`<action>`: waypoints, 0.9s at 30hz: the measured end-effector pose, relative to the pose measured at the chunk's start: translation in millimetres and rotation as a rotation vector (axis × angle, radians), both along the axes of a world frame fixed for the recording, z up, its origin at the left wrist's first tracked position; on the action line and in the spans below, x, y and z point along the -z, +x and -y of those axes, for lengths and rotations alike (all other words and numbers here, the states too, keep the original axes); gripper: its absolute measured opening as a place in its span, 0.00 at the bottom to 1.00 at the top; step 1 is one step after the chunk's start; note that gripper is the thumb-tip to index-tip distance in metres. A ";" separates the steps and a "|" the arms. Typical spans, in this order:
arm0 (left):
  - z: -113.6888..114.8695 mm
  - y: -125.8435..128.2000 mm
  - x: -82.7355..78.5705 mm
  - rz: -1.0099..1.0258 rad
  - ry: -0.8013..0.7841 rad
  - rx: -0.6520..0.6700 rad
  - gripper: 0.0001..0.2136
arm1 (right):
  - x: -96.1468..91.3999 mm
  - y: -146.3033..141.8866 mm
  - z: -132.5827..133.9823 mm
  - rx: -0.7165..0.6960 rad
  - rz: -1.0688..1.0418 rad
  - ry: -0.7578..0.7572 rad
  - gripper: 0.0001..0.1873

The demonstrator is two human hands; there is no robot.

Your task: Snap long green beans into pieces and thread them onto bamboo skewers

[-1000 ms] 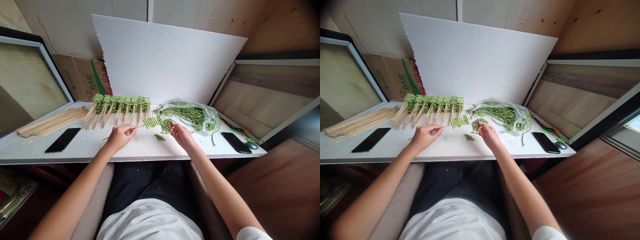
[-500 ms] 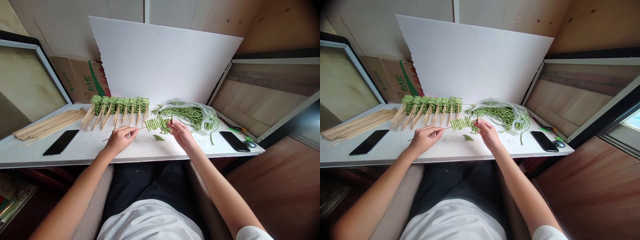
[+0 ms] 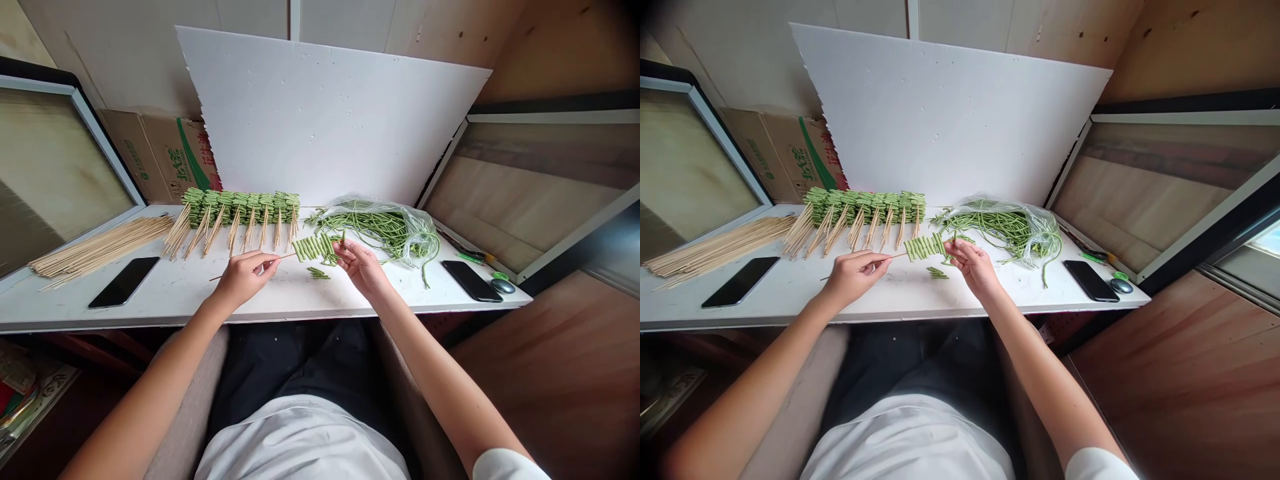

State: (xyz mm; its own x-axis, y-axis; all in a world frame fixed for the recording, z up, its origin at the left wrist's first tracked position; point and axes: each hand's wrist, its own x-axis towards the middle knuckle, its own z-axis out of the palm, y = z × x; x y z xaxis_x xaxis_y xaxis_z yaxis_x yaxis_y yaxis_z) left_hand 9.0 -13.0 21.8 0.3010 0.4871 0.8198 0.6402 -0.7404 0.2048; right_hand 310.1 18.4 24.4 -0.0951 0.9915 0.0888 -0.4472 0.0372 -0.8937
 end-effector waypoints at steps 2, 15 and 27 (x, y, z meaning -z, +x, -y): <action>-0.1 0.0 0.2 -0.001 -0.008 -0.001 0.07 | -0.5 -0.3 0.8 0.006 0.008 -0.013 0.17; -1.3 -1.2 -0.2 0.014 -0.034 0.009 0.07 | 3.3 1.7 -1.4 0.034 0.046 -0.012 0.17; 6.0 -0.7 -8.5 -0.049 -0.025 0.017 0.09 | 2.4 3.4 -1.9 0.089 0.073 0.014 0.16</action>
State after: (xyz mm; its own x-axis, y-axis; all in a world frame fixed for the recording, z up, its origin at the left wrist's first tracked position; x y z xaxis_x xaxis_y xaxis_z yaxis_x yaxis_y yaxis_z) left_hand 8.3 -19.1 30.3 0.3488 0.5019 0.7915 0.6374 -0.7462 0.1923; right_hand 313.5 20.3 22.0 -0.0131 0.9950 0.0985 -0.3751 0.0864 -0.9230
